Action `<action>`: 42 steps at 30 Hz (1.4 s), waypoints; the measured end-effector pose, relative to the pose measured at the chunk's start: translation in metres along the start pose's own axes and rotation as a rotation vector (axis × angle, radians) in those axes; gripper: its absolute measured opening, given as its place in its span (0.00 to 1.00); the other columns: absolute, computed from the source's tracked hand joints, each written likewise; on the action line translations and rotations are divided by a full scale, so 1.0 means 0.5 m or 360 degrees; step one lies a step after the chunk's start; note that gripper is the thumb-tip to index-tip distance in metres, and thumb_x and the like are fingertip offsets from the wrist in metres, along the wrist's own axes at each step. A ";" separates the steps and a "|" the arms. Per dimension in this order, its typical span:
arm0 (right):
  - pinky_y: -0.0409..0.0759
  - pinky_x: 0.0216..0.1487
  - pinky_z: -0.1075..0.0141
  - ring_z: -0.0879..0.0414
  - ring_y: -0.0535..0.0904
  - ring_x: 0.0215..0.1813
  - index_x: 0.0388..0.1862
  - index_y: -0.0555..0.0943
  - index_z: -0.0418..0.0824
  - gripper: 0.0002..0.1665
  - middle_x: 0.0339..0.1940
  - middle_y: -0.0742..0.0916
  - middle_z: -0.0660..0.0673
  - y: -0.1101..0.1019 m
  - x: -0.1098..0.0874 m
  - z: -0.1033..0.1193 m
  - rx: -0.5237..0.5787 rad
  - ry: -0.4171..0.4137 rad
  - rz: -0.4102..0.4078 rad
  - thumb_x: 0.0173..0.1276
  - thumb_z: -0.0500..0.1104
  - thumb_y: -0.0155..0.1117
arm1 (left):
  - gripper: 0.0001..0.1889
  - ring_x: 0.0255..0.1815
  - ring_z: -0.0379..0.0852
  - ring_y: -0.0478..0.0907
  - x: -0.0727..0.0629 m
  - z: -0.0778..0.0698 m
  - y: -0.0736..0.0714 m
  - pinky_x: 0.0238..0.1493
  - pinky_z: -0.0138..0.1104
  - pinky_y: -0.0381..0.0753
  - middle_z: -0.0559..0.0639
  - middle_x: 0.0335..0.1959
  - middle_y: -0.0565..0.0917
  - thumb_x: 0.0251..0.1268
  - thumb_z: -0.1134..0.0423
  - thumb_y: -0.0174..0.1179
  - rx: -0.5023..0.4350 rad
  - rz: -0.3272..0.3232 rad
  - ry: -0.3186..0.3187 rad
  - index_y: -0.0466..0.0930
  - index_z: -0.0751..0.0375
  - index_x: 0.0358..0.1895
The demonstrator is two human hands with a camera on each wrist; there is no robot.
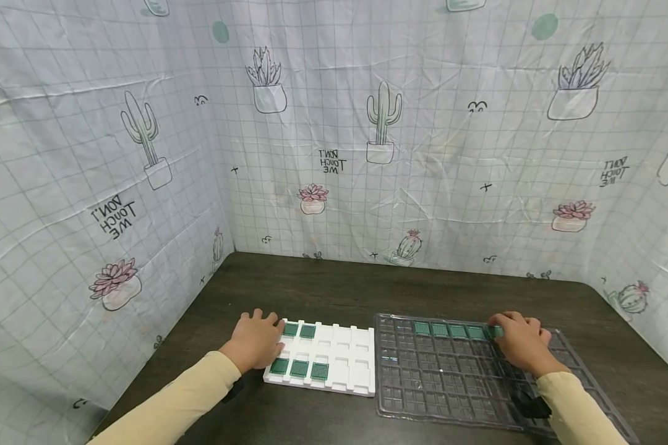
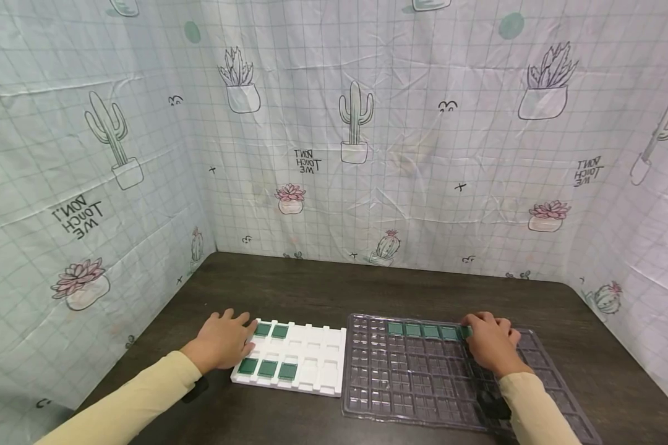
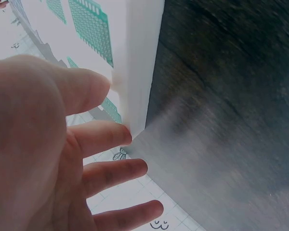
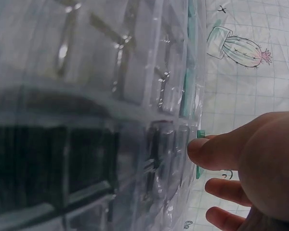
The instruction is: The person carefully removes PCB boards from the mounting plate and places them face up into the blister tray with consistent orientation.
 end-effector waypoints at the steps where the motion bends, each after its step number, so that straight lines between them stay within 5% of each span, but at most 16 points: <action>1: 0.54 0.44 0.33 0.21 0.57 0.57 0.55 0.78 0.34 0.18 0.63 0.68 0.20 0.000 0.000 -0.001 -0.0011 0.0006 -0.0001 0.66 0.32 0.61 | 0.29 0.65 0.62 0.71 0.000 0.000 0.000 0.63 0.56 0.72 0.54 0.64 0.77 0.67 0.42 0.56 0.0001 0.0002 0.0000 0.74 0.54 0.66; 42: 0.53 0.46 0.33 0.21 0.57 0.58 0.57 0.77 0.34 0.21 0.64 0.67 0.21 0.009 -0.001 0.015 0.0001 0.0024 0.0031 0.65 0.35 0.63 | 0.29 0.65 0.61 0.71 -0.001 -0.002 -0.004 0.63 0.56 0.72 0.53 0.65 0.77 0.68 0.42 0.56 0.0003 0.0019 0.0002 0.74 0.54 0.66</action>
Point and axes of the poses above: each hand's wrist, its own x-axis towards the middle knuckle, its own y-axis out of the palm, z = x × y, the point moved 6 cm from there along x, towards the middle knuckle
